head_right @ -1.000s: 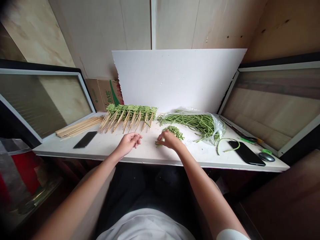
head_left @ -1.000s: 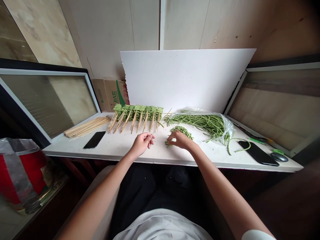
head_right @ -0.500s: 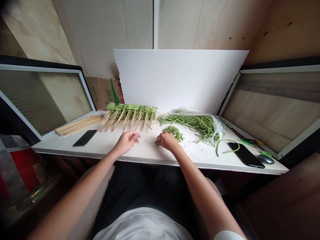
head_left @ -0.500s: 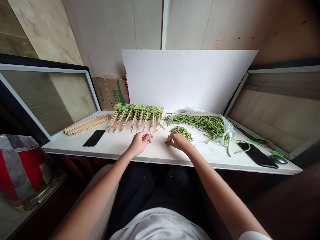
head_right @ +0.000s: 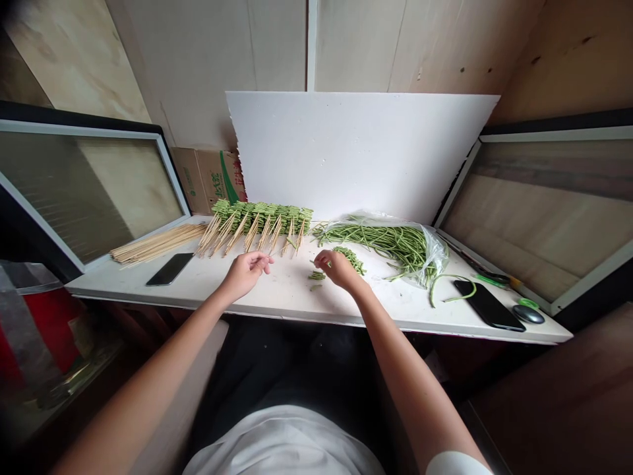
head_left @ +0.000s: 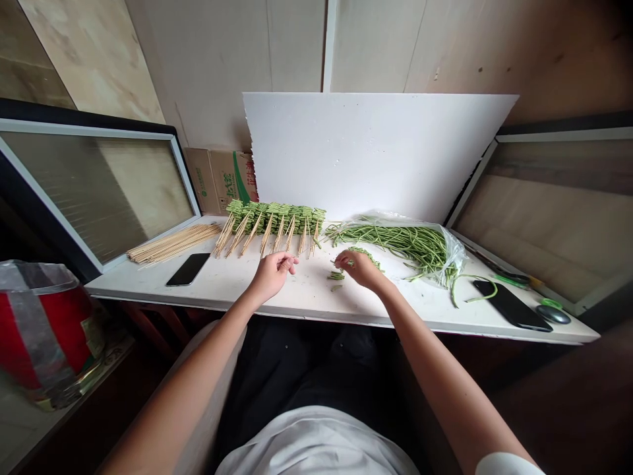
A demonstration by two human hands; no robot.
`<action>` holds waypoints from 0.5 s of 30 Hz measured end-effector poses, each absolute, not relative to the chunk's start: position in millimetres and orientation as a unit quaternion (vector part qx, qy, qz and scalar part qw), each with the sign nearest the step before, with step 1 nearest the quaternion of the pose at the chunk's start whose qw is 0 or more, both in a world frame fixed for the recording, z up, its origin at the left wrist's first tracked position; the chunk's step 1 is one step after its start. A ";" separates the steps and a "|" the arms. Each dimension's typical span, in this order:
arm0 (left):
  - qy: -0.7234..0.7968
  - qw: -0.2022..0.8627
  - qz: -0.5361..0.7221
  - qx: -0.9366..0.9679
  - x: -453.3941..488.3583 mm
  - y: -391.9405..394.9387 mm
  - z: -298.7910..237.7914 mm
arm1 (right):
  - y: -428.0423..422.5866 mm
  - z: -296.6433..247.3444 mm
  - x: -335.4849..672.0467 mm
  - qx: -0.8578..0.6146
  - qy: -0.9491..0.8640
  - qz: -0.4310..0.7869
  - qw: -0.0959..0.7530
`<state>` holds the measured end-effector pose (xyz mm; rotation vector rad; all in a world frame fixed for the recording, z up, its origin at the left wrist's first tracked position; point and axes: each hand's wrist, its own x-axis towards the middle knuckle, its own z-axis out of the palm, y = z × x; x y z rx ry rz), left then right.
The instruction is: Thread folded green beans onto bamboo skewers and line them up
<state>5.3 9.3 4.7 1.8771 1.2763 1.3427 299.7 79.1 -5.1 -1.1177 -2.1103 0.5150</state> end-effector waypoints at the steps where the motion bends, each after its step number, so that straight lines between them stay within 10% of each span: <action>1: 0.476 0.237 0.498 0.685 3.6 9.2 6.4 | 80.7 -1.7 303.8 -0.425 -0.780 0.237 0.393; 6: 0.503 0.205 0.502 0.673 -1.9 8.5 10.6 | 82.3 14.9 315.2 -0.387 -0.583 0.408 0.586; 15: 0.493 0.226 0.486 0.685 -0.5 5.7 11.4 | 69.5 31.5 303.6 -0.248 -0.497 0.559 0.615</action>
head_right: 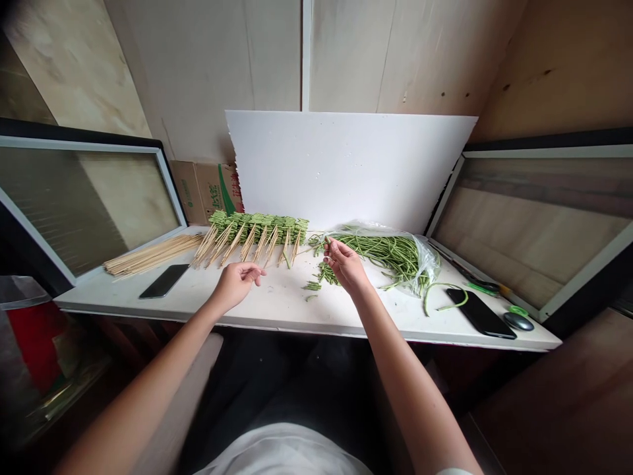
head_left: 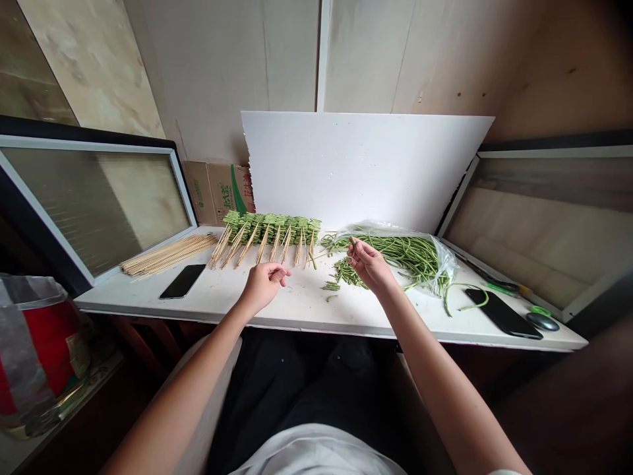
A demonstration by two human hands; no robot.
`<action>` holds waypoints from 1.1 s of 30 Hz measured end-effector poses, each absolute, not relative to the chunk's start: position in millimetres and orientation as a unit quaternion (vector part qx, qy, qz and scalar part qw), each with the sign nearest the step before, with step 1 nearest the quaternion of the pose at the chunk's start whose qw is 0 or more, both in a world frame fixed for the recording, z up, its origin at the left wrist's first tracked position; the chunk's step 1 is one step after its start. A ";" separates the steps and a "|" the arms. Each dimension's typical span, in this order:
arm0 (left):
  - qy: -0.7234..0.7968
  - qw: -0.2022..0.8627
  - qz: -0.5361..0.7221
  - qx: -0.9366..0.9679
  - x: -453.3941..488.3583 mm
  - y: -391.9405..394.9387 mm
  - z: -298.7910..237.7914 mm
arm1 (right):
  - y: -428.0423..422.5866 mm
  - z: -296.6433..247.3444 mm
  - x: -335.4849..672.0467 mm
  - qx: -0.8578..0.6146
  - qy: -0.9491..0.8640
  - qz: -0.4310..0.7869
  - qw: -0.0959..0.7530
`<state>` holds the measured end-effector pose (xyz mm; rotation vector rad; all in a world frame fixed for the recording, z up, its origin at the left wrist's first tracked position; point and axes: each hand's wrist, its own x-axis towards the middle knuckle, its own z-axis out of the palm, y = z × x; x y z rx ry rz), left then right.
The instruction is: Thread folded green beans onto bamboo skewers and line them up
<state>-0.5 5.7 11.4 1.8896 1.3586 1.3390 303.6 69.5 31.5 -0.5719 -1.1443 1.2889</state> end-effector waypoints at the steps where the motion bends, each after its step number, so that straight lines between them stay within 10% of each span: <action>1: 0.496 0.227 0.481 0.687 -0.2 5.4 11.6 | 68.5 31.9 301.5 -0.240 -0.489 0.564 0.621; 33: 0.532 0.171 0.471 0.682 5.6 2.1 10.1 | 56.9 33.9 287.0 -0.274 -0.493 0.543 0.622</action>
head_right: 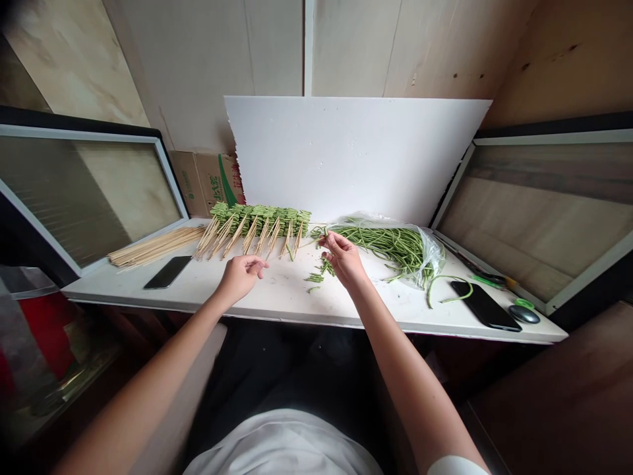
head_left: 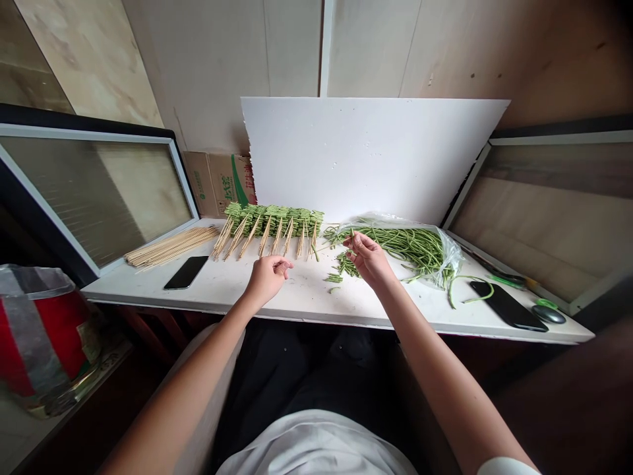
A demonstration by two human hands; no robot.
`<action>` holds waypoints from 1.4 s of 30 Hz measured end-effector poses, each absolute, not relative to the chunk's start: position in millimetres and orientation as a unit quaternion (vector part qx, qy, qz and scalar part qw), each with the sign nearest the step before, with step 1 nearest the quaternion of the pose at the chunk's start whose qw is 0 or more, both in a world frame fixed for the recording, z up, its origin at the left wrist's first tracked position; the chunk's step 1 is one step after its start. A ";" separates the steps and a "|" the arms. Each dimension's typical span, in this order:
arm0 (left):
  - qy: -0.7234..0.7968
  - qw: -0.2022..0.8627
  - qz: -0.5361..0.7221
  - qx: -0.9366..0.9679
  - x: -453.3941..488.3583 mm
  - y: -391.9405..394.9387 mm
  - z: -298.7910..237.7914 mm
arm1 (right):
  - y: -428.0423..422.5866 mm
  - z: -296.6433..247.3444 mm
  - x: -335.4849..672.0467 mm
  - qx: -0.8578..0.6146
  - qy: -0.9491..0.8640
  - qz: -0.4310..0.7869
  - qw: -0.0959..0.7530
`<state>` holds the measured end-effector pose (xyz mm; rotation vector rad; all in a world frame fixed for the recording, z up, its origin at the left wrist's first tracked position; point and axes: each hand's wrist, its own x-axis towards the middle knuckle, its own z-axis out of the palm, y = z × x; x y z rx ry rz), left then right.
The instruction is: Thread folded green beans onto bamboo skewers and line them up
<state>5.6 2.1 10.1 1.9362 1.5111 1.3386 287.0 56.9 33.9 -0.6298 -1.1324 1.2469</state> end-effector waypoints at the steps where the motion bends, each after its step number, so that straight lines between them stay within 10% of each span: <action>1: 0.532 0.166 0.473 0.683 5.8 1.7 10.4 | 56.9 33.9 286.7 -0.276 -0.493 0.541 0.623; 42: 0.537 0.069 0.503 0.674 5.5 2.3 10.2 | 54.7 17.1 263.1 -0.325 -0.500 0.417 0.686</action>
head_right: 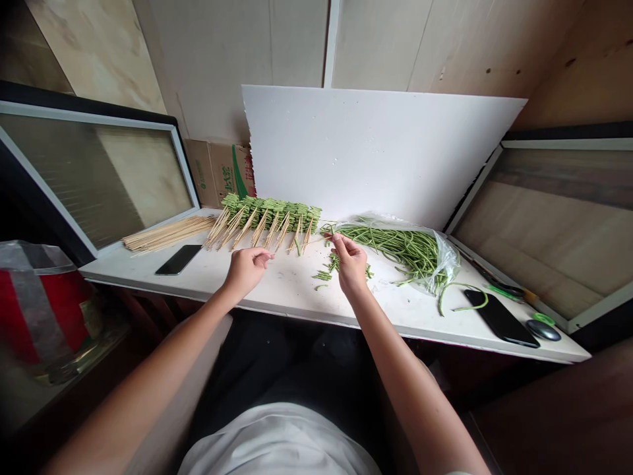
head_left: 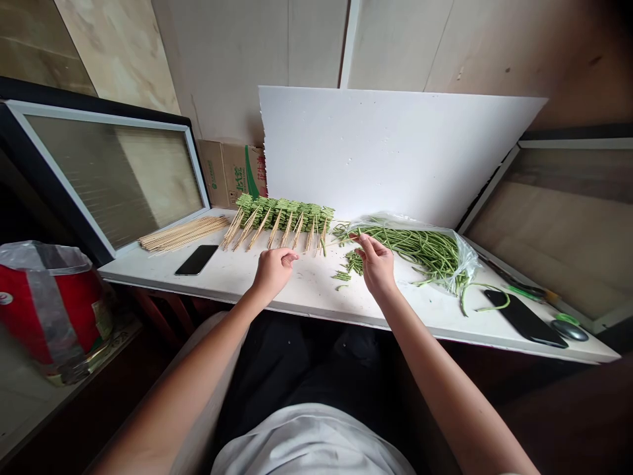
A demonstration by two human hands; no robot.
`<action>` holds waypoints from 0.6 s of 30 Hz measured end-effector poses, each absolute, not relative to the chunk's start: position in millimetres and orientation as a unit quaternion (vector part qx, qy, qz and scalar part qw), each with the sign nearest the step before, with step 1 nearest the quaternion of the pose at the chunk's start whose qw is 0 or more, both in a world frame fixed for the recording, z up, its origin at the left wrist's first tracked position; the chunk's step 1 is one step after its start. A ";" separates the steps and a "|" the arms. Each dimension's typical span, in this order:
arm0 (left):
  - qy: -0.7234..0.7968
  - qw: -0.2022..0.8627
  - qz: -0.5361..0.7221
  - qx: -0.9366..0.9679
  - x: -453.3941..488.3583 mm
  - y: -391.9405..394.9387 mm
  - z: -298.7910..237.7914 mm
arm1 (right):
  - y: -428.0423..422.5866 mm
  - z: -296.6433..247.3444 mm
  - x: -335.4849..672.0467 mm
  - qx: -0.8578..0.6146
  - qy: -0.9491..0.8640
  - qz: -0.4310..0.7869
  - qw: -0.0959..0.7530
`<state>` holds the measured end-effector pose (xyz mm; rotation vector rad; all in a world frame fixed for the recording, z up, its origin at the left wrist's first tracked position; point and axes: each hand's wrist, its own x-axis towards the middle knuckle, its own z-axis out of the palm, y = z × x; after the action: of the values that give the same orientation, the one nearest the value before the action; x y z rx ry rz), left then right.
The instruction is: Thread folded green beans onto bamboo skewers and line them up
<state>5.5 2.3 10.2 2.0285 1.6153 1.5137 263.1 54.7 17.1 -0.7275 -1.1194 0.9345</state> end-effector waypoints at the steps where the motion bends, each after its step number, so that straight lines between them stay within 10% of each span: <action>1: 0.538 0.071 0.503 0.673 6.2 1.8 10.3 | 52.9 17.5 261.4 -0.322 -0.501 0.414 0.688; 18: 0.521 0.080 0.522 0.671 26.4 -7.6 7.5 | 22.8 11.5 224.3 -0.320 -0.540 0.428 0.651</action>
<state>26.4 -7.6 7.5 2.0062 1.5596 1.5604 224.3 22.8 11.5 -0.7269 -1.2257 0.9709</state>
